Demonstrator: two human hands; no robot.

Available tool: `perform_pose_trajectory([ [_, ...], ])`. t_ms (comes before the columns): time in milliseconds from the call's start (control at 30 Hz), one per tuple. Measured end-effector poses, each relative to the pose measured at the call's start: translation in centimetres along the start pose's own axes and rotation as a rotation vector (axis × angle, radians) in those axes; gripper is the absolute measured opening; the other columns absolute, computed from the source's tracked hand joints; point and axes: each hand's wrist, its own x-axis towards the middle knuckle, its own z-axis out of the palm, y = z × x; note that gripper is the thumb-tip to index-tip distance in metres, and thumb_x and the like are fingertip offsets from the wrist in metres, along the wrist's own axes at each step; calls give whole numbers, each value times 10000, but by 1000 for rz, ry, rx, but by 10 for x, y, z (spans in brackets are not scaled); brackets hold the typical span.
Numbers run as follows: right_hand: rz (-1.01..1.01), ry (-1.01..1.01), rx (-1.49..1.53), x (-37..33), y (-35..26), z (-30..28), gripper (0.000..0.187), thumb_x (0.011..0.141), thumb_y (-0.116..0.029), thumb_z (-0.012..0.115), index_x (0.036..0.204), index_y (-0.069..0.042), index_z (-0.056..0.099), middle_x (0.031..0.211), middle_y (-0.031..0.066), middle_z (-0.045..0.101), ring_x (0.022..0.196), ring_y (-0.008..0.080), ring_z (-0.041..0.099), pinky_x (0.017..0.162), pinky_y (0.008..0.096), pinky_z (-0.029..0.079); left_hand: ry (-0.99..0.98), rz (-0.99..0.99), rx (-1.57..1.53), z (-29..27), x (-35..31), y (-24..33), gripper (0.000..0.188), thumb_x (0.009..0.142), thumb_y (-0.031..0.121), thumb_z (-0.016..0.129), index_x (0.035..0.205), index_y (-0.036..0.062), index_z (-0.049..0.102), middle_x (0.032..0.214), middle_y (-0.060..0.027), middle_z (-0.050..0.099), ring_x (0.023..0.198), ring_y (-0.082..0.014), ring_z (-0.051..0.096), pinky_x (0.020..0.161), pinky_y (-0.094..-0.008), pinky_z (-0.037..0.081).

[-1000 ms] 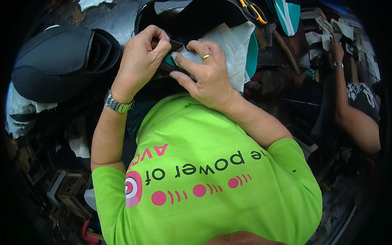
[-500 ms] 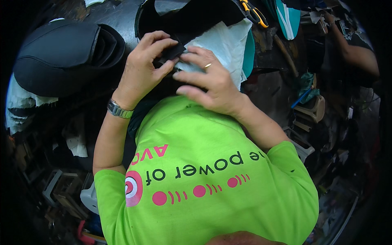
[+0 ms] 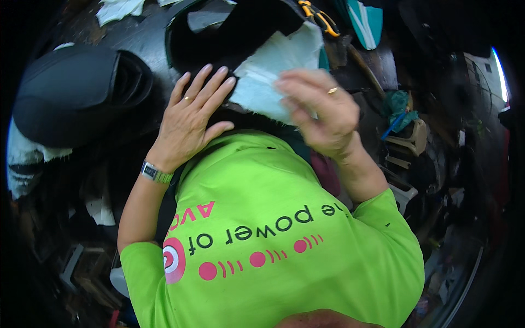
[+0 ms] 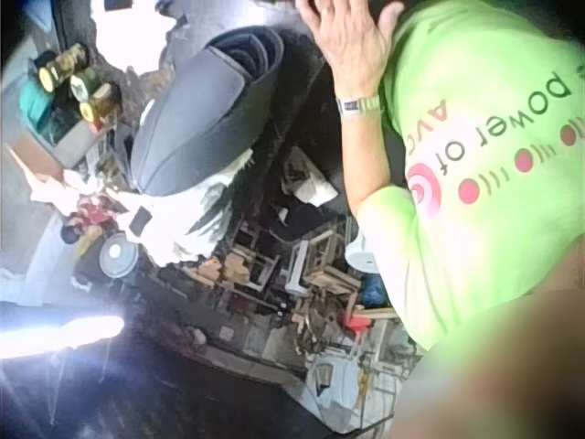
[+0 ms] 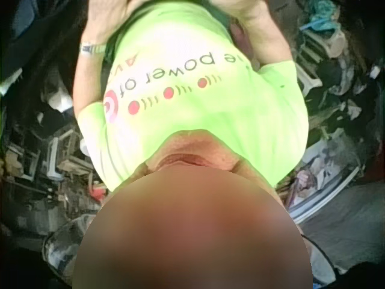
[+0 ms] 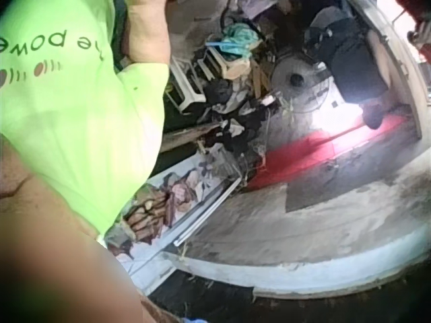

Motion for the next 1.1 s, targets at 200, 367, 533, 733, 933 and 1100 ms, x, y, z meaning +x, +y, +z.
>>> perform_pose_trajectory([
  [200,396,87,-730,-27,97,-69,285,826,-110,702,1106,-59,717,1074,147,717,1047,344,652,893,465,521,619,142,-223,-25,30,-14,490,825,119,821,1294,87,683,1275,-124,703,1232,-282,644,1087,-428,464],
  [367,556,-19,-823,-60,156,-74,368,835,-108,652,1201,-74,671,1102,147,692,1096,363,633,916,477,511,905,-212,-380,-35,103,-44,541,959,225,734,1416,6,546,1292,-131,639,1199,-218,582,1029,-338,453],
  [533,753,154,-222,-45,134,-83,440,880,-103,702,1311,-32,651,909,104,715,874,241,688,846,382,535,335,-464,-1192,-15,115,-57,711,919,122,740,1533,-21,411,1468,-137,540,1375,-225,480,1164,-324,353],
  [733,506,423,519,-6,9,-69,410,968,-83,691,1368,-17,627,850,19,672,647,51,559,543,193,427,458,-200,-767,6,102,-47,788,809,-89,476,1575,14,324,1554,-212,433,1467,-312,394,1223,-368,271],
  [933,358,-222,23,6,-5,-9,425,938,-21,680,1346,66,595,1025,183,742,869,217,713,824,340,555,401,-144,-661,1,96,-45,841,726,-107,438,1552,23,350,1534,-229,423,1500,-350,340,1247,-391,224],
  [1100,179,-27,278,-6,-14,-4,426,941,-59,699,1338,64,603,1012,202,738,865,269,724,844,338,550,456,31,-629,-2,91,-46,835,678,-107,445,1501,37,438,1473,-218,449,1457,-363,379,1245,-405,235],
])
